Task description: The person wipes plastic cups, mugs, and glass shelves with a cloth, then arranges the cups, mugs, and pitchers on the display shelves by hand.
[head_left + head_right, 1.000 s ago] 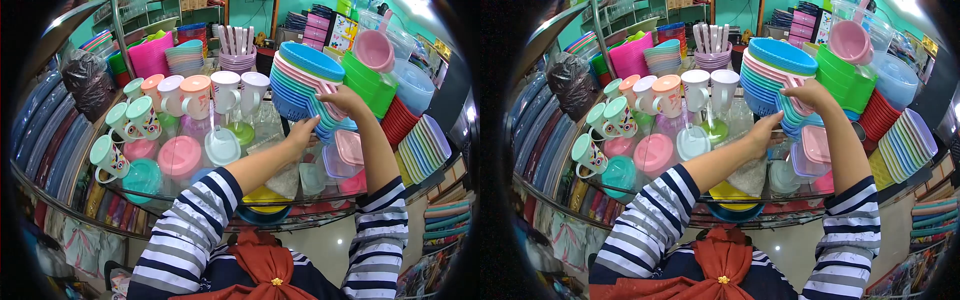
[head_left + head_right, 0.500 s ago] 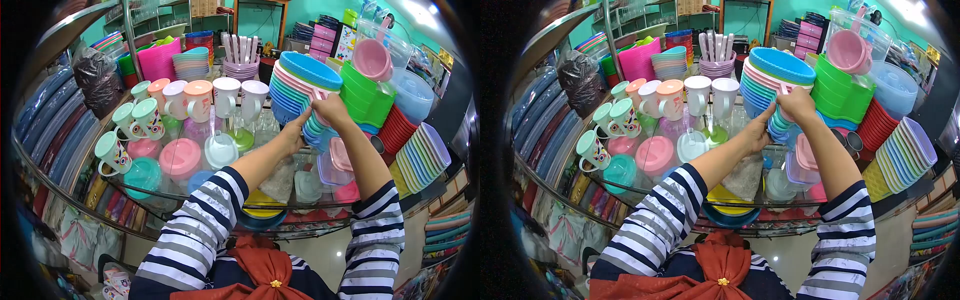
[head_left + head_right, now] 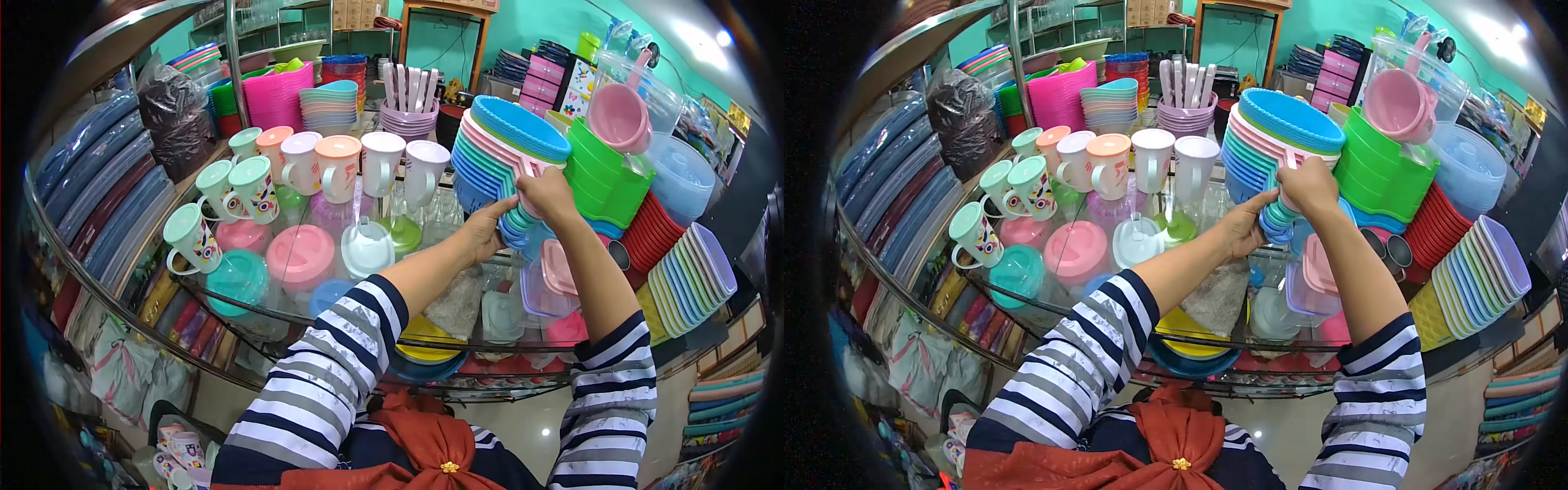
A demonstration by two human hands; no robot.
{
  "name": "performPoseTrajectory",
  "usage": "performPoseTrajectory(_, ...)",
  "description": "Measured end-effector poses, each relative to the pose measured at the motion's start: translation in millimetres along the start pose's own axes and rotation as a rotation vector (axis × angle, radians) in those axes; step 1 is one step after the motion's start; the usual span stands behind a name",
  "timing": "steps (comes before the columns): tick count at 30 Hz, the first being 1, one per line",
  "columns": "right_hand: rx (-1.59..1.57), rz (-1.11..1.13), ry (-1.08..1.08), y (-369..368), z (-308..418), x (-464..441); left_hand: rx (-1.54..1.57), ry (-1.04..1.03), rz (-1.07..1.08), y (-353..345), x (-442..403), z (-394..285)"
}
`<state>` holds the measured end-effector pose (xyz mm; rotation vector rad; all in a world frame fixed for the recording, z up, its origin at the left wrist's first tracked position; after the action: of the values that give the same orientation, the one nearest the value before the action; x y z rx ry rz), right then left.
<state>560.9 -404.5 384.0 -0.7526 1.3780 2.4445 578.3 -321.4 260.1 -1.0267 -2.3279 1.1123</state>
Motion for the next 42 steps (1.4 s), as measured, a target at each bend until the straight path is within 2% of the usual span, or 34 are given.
performPoseTrajectory(3, -0.005, -0.021, -0.004, 2, 1, -3, -0.022, -0.031, -0.047, -1, 2, -5)
performPoseTrajectory(9, 0.031, -0.099, 0.061, 19, 17, -16, -0.063, -0.037, 0.047, -15, -3, -29)
performPoseTrajectory(14, 0.127, -0.156, 0.126, 49, 53, -18, -0.122, -0.132, 0.091, -42, 5, -50)
performPoseTrajectory(17, 0.154, -0.212, 0.247, 71, 72, -16, -0.145, -0.213, 0.14, -70, 18, -61)
performPoseTrajectory(20, 0.054, -0.273, 0.356, 89, 78, -20, -0.189, -0.283, 0.145, -96, 36, -70)
performPoseTrajectory(21, 0.107, -0.256, 0.344, 98, 86, -19, -0.202, -0.337, 0.101, -104, 44, -73)
performPoseTrajectory(25, -0.077, -0.177, 0.447, 125, 122, -5, -0.299, -0.471, 0.065, -139, 82, -79)
performPoseTrajectory(28, -0.423, -0.193, 0.521, 142, 160, 31, -0.369, -0.684, 0.035, -156, 114, -82)
performPoseTrajectory(29, -0.516, -0.2, 0.544, 144, 168, 39, -0.371, -0.689, 0.017, -158, 122, -78)
performPoseTrajectory(36, -0.642, -0.081, 0.593, 147, 217, 98, -0.438, -1.015, -0.214, -166, 220, -37)
performPoseTrajectory(39, -0.64, 0.062, 0.732, 113, 213, 119, -0.439, -1.077, -0.338, -164, 265, -8)
performPoseTrajectory(41, -0.735, 0.021, 1.003, 105, 232, 150, -0.378, -1.138, -0.387, -154, 294, 14)
performPoseTrajectory(42, -0.672, 0.046, 0.887, 96, 234, 160, -0.352, -1.148, -0.452, -150, 311, 28)
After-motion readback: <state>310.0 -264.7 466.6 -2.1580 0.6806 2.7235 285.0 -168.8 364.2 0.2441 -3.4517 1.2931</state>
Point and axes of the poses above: each hand's wrist, its own x-axis away from the middle knuckle, its own y-axis out of the back of the hand, z = x × y, the point moved 6 cm from there along -x, towards the middle knuckle, and after that the axes turned 15 degrees about y, right-handed, at the moved point
